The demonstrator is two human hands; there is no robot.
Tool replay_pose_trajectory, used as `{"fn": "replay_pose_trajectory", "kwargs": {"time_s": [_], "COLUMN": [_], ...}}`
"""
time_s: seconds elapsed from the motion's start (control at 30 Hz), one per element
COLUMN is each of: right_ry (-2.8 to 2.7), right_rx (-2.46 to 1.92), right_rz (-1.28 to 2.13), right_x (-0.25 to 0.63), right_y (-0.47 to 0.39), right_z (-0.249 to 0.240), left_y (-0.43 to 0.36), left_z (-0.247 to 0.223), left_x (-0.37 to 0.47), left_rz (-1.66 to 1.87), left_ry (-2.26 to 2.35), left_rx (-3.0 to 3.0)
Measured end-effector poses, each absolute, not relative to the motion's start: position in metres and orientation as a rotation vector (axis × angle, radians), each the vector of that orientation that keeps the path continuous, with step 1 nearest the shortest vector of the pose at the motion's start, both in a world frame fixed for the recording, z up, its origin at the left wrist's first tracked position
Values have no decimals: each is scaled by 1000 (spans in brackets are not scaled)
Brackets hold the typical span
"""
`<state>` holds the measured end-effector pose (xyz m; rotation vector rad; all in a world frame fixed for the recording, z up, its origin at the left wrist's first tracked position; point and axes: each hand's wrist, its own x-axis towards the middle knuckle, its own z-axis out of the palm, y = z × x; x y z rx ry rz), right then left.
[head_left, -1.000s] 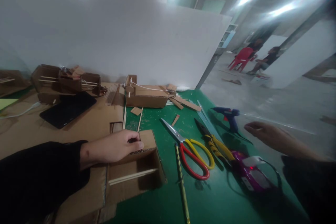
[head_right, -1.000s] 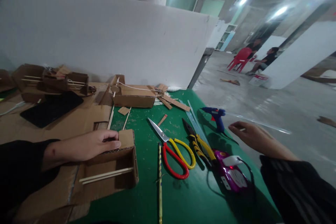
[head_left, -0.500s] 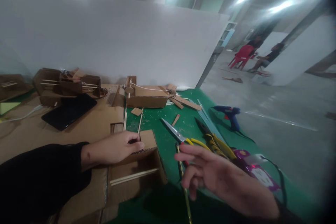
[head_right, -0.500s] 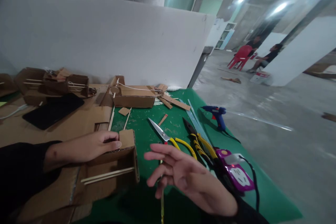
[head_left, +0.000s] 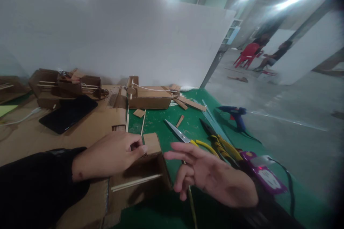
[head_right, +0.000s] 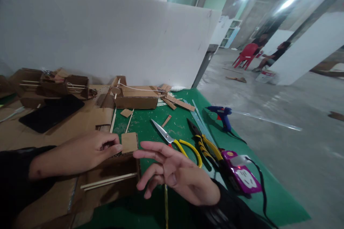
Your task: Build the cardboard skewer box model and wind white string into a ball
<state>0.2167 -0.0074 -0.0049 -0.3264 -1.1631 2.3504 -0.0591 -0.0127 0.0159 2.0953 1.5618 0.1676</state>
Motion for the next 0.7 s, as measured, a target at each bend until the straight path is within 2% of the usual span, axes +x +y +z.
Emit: {"fn": "replay_pose_trajectory", "kwargs": {"time_s": [0.2,0.43,0.7], "right_ry": [-1248,-1371,-1449], "right_rx": [-327,-183,-212], "right_rz": [2291,2173,2081], "right_x": [209,195,189], "right_y": [-6,-8,-8], "right_z": [1,2,2], "left_y": [-24,-46,-49], "left_z": [37,51,53], "left_x": [-52,-26,-24], "left_rz": [361,474,655], "left_ry": [1597,1123,1327], "left_rx": [2086,1555,1657]}}
